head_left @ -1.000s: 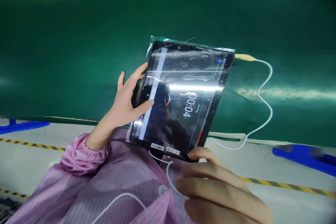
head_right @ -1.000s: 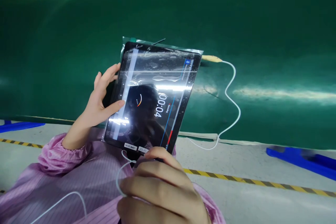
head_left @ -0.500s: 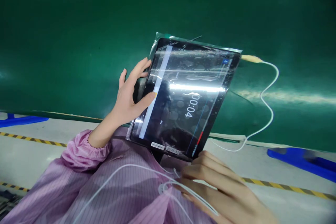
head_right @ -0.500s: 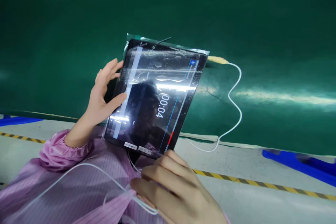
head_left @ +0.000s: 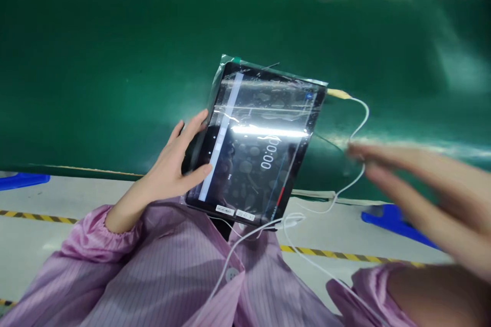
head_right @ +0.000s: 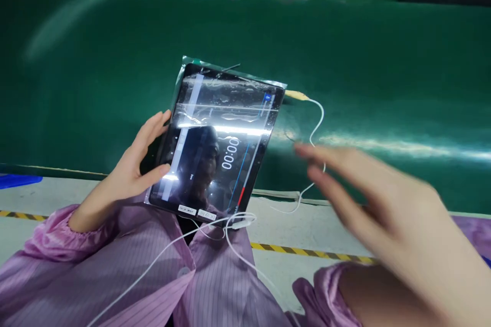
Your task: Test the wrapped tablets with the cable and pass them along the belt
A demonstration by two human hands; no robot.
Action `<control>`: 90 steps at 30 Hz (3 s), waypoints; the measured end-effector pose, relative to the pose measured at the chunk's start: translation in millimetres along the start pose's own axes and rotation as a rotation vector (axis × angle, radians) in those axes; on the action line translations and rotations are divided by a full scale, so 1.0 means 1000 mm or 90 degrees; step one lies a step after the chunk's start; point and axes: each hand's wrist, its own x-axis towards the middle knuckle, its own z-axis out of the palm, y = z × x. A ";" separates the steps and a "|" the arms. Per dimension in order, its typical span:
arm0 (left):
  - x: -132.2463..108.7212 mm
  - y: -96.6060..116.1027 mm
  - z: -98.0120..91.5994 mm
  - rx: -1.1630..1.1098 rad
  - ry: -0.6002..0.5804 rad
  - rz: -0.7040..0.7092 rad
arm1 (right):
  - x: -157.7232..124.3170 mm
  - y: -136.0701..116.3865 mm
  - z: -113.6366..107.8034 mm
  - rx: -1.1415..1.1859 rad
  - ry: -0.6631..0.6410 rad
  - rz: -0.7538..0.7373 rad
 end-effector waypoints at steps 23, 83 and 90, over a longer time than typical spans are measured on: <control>-0.042 0.003 0.016 0.261 -0.084 0.026 | 0.095 0.045 0.055 0.032 0.189 0.061; -0.056 -0.001 0.041 0.444 0.024 0.105 | 0.108 0.070 0.078 -0.097 0.139 -0.137; -0.053 -0.001 0.045 0.484 0.117 0.173 | 0.114 0.086 0.085 -0.132 0.159 -0.195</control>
